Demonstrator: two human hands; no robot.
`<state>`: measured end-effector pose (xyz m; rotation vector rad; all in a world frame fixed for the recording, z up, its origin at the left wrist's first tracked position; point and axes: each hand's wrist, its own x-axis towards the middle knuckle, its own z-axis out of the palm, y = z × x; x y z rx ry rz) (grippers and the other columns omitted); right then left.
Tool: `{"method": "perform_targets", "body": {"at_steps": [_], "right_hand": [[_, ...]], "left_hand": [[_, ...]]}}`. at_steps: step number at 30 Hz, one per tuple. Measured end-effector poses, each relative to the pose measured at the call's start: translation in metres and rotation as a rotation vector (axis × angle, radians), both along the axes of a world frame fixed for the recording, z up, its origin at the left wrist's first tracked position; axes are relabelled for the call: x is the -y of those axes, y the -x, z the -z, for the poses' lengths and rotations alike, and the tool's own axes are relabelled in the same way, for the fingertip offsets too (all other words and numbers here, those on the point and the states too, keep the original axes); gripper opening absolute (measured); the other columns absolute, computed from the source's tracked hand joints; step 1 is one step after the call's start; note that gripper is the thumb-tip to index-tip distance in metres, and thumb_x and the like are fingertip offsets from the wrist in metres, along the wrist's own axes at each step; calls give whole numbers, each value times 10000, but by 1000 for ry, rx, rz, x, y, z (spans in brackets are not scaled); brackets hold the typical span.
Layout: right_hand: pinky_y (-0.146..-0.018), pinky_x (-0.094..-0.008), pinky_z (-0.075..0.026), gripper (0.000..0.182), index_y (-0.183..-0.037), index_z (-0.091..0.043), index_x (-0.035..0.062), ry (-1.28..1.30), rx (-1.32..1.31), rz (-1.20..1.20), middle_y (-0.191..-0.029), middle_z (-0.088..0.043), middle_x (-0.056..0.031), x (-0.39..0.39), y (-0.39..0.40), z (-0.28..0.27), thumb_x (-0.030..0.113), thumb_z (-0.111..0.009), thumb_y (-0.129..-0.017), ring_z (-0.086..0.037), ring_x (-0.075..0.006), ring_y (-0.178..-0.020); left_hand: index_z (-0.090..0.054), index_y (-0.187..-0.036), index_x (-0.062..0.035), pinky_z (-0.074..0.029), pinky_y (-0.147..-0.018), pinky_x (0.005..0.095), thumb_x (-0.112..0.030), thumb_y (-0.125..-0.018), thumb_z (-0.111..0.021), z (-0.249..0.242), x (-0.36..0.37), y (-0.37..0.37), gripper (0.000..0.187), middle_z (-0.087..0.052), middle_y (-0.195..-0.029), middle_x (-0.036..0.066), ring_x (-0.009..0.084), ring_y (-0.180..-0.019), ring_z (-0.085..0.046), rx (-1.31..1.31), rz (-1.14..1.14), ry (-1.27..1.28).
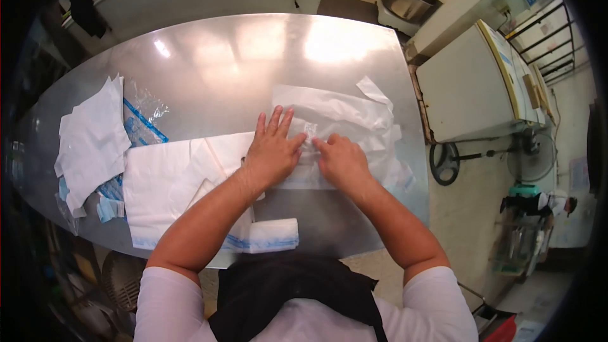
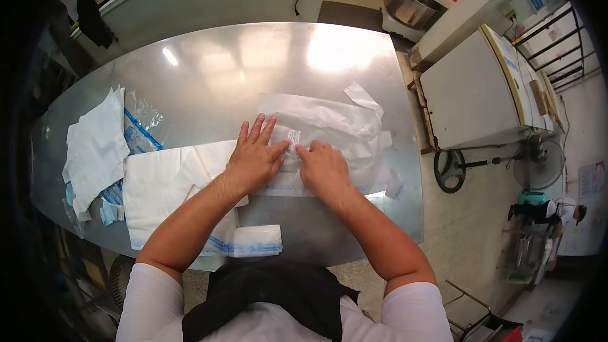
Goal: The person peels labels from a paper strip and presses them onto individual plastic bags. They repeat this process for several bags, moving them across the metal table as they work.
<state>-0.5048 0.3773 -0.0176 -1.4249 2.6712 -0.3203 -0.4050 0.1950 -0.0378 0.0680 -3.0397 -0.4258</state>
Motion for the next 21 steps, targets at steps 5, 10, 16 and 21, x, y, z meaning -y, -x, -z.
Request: {"method": "perform_targets", "body": {"at_steps": [5,10,16,21], "right_hand": [[-791,-483,-552,374,-1196,-723,157,6,109,30,-994,-661,-128,-4,7,-5,105,-628,-838,-671,-338,-942],[-806,-491,-555,380,-1197,-729,174,-15,100,74,-998,-664,-131,6,14,-6,103,-615,-842,-674,-342,-927],[-816,-479,-558,414,-1229,-727,184,-81,90,66,-1029,-666,-135,9,22,-14,103,-604,-842,-673,-349,-940],[-845,-463,-557,399,-1205,-742,186,-140,156,93,-1065,-662,-128,21,34,-19,101,-611,-838,-671,-337,-992]], "left_hand": [[-617,-1388,-179,-125,-1235,609,-305,-954,-627,-7,1,3,452,-308,-1629,230,408,-1549,-194,66,7,11],[-582,-1428,-168,-129,-1234,607,-317,-945,-629,1,-13,0,508,-316,-1626,228,413,-1545,-202,-26,23,-7],[-541,-1475,-186,-136,-1234,605,-342,-952,-622,5,-18,-8,552,-316,-1624,231,422,-1543,-199,26,-31,-3],[-523,-1493,-192,-115,-1236,610,-369,-950,-627,5,-15,-9,580,-277,-1642,233,421,-1551,-174,73,-31,-45]]}}
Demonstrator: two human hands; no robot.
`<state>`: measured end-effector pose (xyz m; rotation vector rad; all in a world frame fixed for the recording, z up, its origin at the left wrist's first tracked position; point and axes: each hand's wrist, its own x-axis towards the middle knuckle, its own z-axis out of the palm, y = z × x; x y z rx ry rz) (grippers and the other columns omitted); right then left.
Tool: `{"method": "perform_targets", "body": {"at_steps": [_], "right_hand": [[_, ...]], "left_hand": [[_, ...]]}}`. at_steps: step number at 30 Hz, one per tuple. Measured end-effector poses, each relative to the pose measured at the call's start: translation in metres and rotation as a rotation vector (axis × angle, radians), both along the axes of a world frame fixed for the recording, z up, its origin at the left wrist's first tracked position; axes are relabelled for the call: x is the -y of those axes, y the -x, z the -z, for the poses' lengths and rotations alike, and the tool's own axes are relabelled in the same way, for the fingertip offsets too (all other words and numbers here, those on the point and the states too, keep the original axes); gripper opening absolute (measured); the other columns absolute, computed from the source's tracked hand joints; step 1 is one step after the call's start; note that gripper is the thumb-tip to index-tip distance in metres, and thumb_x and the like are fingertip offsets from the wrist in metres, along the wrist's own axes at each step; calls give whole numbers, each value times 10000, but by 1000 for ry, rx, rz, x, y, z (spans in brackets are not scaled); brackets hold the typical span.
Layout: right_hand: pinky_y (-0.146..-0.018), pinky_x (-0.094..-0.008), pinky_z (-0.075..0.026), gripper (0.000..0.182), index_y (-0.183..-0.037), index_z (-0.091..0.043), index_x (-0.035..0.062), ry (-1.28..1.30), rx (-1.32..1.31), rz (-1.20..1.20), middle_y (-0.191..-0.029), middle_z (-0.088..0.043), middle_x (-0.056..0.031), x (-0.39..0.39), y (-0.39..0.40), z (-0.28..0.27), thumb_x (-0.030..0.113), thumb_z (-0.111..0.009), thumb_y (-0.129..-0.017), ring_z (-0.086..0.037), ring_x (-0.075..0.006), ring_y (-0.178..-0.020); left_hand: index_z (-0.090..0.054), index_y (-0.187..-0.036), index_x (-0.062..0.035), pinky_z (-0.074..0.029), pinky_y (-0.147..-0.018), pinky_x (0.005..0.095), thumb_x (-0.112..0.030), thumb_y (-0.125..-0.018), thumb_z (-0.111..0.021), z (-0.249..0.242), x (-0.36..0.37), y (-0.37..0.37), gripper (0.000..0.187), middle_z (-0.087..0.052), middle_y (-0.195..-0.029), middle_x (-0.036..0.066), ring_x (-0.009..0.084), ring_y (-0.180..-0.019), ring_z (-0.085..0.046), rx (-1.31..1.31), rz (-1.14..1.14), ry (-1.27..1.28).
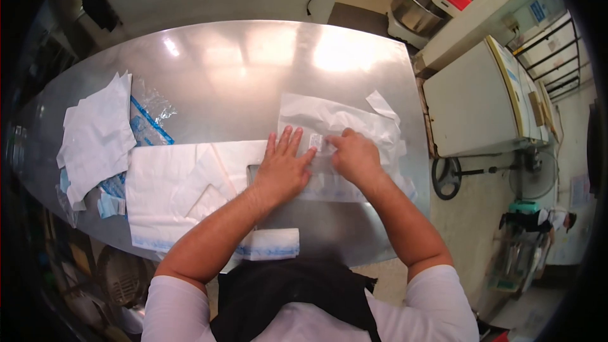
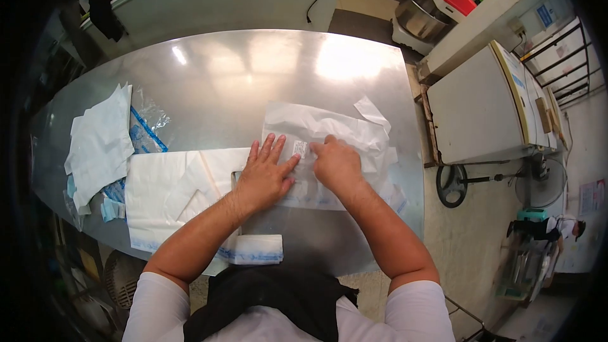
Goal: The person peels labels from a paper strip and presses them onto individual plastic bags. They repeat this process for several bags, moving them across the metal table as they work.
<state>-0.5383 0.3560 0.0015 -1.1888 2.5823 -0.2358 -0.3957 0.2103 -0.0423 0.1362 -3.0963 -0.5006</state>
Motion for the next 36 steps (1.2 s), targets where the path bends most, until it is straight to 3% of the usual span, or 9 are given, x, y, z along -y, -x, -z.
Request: {"method": "perform_targets", "body": {"at_steps": [3,5,8,18,21,23,26,31,36], "right_hand": [[-863,-465,-552,396,-1201,-746,190,82,-70,-42,-1078,-659,-128,7,4,-1,111,-624,-832,-663,-331,-1026],[-874,-469,-546,397,-1212,-743,200,51,31,-163,-1077,-658,-136,10,6,4,136,-643,-833,-653,-331,-1046],[-873,-469,-545,389,-1214,-743,207,39,1,-37,-1081,-656,-139,18,22,2,159,-653,-838,-654,-331,-1047],[-860,-463,-545,410,-1213,-745,209,91,-44,-73,-1054,-643,-130,10,18,1,136,-637,-825,-646,-336,-1037],[-859,-459,-543,415,-1210,-745,201,74,14,-188,-1041,-647,-126,0,10,3,118,-628,-821,-645,-337,-1030],[-816,-453,-541,415,-1176,-761,191,155,-4,-176,-973,-656,-132,-8,15,16,95,-624,-795,-660,-350,-924],[-846,-459,-544,413,-1207,-738,180,124,-62,-72,-1029,-661,-128,-10,18,-1,102,-628,-817,-654,-338,-986],[-785,-412,-554,416,-1229,-699,109,361,61,-56,-1016,-657,-126,-13,-16,0,89,-673,-815,-661,-305,-883],[-737,-337,-539,347,-1191,-693,35,674,78,-33,-1016,-652,-108,-4,-45,2,36,-669,-845,-645,-218,-827]], "left_hand": [[-519,-1498,-194,-100,-1237,611,-369,-950,-629,1,-1,-2,586,-264,-1647,233,419,-1554,-161,-15,-14,-34],[-517,-1500,-195,-93,-1236,615,-371,-949,-630,0,-1,-2,589,-259,-1649,234,419,-1555,-157,-7,-16,-27],[-513,-1504,-196,-86,-1234,622,-376,-947,-633,-5,-2,-3,598,-251,-1652,236,421,-1556,-151,14,-12,-12],[-493,-1520,-205,-75,-1231,630,-374,-943,-624,-6,-2,-4,616,-245,-1650,249,429,-1556,-143,42,-2,15],[-495,-1519,-208,-75,-1230,632,-374,-944,-619,-4,0,-6,611,-241,-1651,250,430,-1556,-141,42,-8,-8],[-494,-1520,-209,-76,-1230,632,-375,-939,-622,-4,-1,-8,618,-242,-1652,248,430,-1556,-139,42,-4,2],[-488,-1523,-203,-86,-1230,633,-378,-926,-631,0,-6,0,639,-242,-1654,244,431,-1555,-145,27,-1,8],[-467,-1527,-174,-164,-1217,641,-330,-900,-672,2,-11,-11,678,-288,-1637,239,432,-1536,-213,-265,-70,-66],[-549,-1451,-148,-225,-1205,610,-283,-903,-688,-45,12,-87,581,-351,-1602,226,429,-1500,-288,-341,-190,-209]]}}
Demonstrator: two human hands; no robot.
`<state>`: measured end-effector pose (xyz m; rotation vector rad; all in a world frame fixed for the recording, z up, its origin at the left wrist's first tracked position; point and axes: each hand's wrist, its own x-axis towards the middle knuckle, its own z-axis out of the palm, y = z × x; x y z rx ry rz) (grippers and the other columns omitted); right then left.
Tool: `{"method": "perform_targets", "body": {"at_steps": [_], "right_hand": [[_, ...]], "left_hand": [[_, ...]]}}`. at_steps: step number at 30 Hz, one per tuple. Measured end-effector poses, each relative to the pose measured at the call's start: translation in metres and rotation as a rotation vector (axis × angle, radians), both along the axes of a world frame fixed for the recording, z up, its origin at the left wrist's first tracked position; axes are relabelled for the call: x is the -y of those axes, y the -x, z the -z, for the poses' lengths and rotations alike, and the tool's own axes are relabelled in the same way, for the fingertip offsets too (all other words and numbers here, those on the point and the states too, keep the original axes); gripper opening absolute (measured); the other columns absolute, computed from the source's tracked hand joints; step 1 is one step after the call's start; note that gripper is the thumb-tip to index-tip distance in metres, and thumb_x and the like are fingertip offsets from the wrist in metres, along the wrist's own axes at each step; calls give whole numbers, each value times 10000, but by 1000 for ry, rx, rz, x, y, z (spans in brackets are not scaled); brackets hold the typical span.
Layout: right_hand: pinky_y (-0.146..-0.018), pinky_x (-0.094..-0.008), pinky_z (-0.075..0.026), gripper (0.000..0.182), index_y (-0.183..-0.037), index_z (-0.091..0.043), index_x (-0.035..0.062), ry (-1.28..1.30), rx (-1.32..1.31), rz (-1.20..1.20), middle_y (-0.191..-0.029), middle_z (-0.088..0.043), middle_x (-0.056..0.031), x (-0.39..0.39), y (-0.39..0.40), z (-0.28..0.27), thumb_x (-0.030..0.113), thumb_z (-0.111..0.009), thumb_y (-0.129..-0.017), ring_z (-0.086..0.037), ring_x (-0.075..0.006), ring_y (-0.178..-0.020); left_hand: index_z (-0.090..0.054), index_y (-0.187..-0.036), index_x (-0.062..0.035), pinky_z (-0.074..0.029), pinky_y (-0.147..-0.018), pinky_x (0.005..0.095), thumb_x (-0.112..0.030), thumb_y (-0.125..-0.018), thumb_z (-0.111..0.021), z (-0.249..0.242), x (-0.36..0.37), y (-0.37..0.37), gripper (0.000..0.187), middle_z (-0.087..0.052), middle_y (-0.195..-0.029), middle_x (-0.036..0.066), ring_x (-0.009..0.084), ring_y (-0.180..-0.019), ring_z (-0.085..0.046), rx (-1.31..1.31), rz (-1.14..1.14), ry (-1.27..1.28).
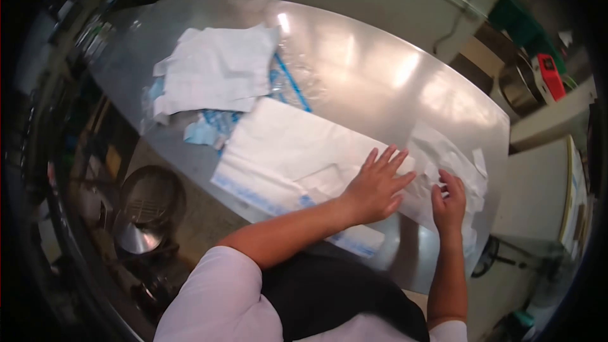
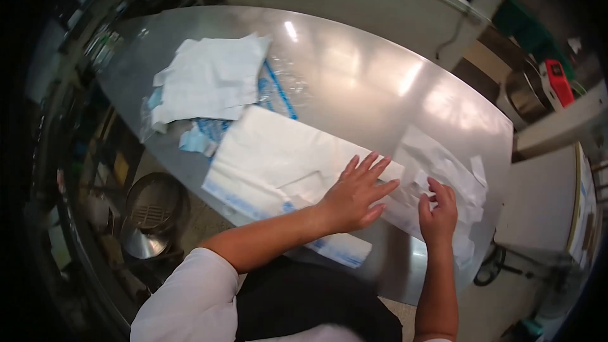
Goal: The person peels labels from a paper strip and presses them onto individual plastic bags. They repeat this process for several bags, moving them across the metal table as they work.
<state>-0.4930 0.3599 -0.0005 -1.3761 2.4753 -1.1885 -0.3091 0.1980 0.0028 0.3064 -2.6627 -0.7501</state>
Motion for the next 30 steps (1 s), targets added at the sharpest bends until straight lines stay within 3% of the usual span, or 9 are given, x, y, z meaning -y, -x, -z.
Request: {"method": "perform_targets", "body": {"at_steps": [4,8,11,16,20,22,24,25,30], "right_hand": [[-667,-281,-502,277,-1150,-706,18,-16,121,11,-1013,-656,-87,35,-38,-11,39,-670,-875,-634,-163,-793],[-623,-281,-487,181,-1054,-744,64,39,125,-175,-909,-690,-71,98,-98,-21,61,-700,-878,-641,-159,-730],[-646,-303,-518,191,-1063,-749,69,-48,162,-303,-925,-704,-95,155,-155,-33,82,-709,-877,-674,-189,-748],[-706,-349,-559,233,-1091,-751,75,-238,206,-567,-955,-702,-119,272,-266,-38,160,-725,-876,-692,-247,-766],[-707,-331,-545,272,-1122,-747,52,-294,224,-570,-960,-691,-128,323,-313,-27,164,-729,-875,-665,-216,-747],[-779,-373,-554,330,-1185,-726,114,-346,173,-543,-1041,-689,-111,339,-330,-34,236,-726,-879,-688,-258,-842],[-818,-388,-552,359,-1215,-712,119,-420,143,-554,-1102,-675,-112,347,-340,-39,244,-725,-879,-685,-277,-919],[-835,-397,-551,360,-1213,-711,116,-418,83,-554,-1123,-669,-115,350,-343,-35,248,-726,-879,-682,-287,-946],[-870,-419,-548,362,-1206,-711,109,-444,37,-576,-1176,-655,-121,361,-360,-34,253,-729,-875,-675,-310,-1001]], "left_hand": [[-686,-1282,-103,-391,-1143,501,-187,-870,-749,-4,48,-98,425,-574,-1430,192,386,-1365,-508,-231,-269,-145],[-720,-1176,-64,-554,-873,362,-126,-874,-747,-14,91,-205,309,-726,-1129,149,307,-1030,-702,-313,-607,-365],[-743,-1103,-53,-550,-794,357,-110,-875,-744,-11,117,-274,235,-730,-1046,151,283,-930,-707,-382,-752,-536],[-769,-933,-67,-541,-721,373,-205,-859,-754,-2,171,-346,157,-699,-882,108,272,-796,-681,28,-871,-455],[-766,-960,-71,-544,-727,398,-227,-857,-745,14,200,-358,188,-696,-883,105,296,-805,-680,-145,-775,-413],[-749,-1071,-56,-553,-768,361,-176,-842,-772,13,219,-370,260,-699,-965,110,261,-843,-687,-118,-751,-452],[-701,-1188,-50,-533,-889,398,-153,-805,-778,18,239,-381,404,-673,-1133,139,323,-1021,-655,-212,-786,-84],[-652,-1275,-59,-481,-1001,441,-161,-762,-795,13,248,-386,542,-626,-1258,149,365,-1174,-582,-104,-774,-137],[-640,-1300,-85,-450,-1027,474,-205,-730,-820,28,287,-390,609,-627,-1268,137,355,-1206,-566,125,-682,-32]]}}
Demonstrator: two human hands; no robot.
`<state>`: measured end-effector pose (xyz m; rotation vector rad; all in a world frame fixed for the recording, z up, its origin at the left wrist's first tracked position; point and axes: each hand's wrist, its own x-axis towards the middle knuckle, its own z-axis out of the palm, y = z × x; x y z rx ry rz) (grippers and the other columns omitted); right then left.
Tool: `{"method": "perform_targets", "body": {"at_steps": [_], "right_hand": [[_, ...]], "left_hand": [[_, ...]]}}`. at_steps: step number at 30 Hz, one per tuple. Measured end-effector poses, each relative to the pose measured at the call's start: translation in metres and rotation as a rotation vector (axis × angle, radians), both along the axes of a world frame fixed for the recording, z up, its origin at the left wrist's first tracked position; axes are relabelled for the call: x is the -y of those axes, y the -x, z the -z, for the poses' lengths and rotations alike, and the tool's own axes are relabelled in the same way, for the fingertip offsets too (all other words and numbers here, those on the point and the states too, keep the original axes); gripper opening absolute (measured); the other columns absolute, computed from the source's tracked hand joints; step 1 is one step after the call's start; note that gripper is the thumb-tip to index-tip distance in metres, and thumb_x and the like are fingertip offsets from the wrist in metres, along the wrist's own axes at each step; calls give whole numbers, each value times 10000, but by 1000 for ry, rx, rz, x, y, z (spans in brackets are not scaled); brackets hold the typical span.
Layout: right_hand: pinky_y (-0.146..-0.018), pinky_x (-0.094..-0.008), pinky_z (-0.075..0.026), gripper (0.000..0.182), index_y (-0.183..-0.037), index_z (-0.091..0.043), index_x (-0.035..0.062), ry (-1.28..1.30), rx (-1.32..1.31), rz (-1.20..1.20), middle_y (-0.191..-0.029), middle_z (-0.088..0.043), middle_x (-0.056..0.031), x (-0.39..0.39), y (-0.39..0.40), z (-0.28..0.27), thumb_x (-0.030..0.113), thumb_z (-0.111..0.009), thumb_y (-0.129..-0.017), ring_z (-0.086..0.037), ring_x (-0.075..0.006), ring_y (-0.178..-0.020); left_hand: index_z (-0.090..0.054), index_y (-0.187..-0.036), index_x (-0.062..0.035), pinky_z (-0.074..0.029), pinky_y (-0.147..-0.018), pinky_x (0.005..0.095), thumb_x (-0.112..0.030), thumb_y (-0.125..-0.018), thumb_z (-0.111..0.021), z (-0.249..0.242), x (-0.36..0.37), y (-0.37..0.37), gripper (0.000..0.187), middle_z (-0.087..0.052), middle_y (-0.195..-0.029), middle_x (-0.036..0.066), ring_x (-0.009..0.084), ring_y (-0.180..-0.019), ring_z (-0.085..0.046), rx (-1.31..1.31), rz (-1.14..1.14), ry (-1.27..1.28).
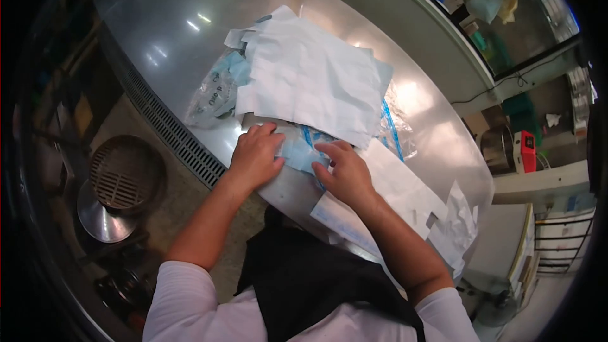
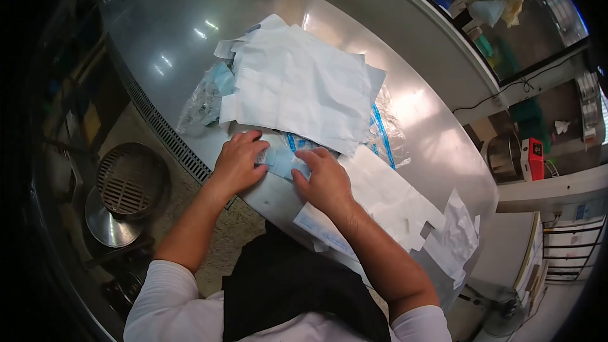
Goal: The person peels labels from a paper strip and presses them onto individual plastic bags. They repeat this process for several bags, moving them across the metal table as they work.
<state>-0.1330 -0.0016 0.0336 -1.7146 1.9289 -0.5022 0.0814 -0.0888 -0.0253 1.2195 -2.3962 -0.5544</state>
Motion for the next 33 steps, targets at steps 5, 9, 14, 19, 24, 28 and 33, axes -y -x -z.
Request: {"method": "perform_targets", "body": {"at_steps": [5,9,14,19,24,28,33], "right_hand": [[-865,-423,-548,325,-1171,-720,107,124,8,-29,-1134,-667,-119,-9,-6,-12,240,-726,-874,-670,-318,-1008],[-861,-422,-549,301,-1156,-725,113,83,59,-3,-1117,-672,-114,-28,-2,-15,230,-721,-878,-667,-321,-1008],[-833,-426,-554,282,-1118,-741,134,121,-86,-31,-1049,-683,-118,-63,20,11,232,-727,-854,-676,-325,-955],[-876,-440,-543,278,-1130,-748,131,80,-17,-2,-1091,-683,-125,-56,34,13,258,-704,-887,-664,-331,-1006],[-772,-315,-531,261,-1099,-748,66,143,385,43,-973,-695,-95,-49,27,-21,246,-750,-911,-669,-187,-846],[-717,-273,-522,313,-1086,-736,0,69,873,159,-954,-679,-16,-57,29,-34,275,-764,-938,-614,-86,-842],[-721,-310,-528,294,-994,-746,22,180,533,82,-929,-690,-83,-64,26,-42,260,-830,-843,-637,-144,-795]], "left_hand": [[-681,-1104,-98,-456,-989,470,-219,-711,-836,-9,5,7,440,-648,-1216,97,322,-1182,-573,44,52,-176],[-691,-1016,-102,-468,-968,462,-218,-702,-843,0,4,12,368,-674,-1125,96,316,-1125,-604,-11,35,37],[-692,-981,-63,-518,-795,487,-269,-686,-861,-13,15,8,397,-688,-911,141,393,-874,-650,-126,1,-105],[-666,-867,-6,-477,-673,280,-218,-753,-913,-54,-11,12,345,-647,-807,38,116,-729,-579,-538,-137,-432],[-684,-897,-16,-482,-725,260,-206,-912,-799,-73,-50,41,223,-667,-837,17,99,-770,-601,-836,-81,-494],[-674,-954,-21,-488,-765,250,-257,-1007,-683,-82,-65,61,242,-667,-863,8,97,-800,-613,-998,-40,-1028],[-642,-1054,-48,-503,-805,270,-252,-1038,-622,-81,-72,76,205,-664,-988,36,102,-873,-622,-1114,-70,-1150]]}}
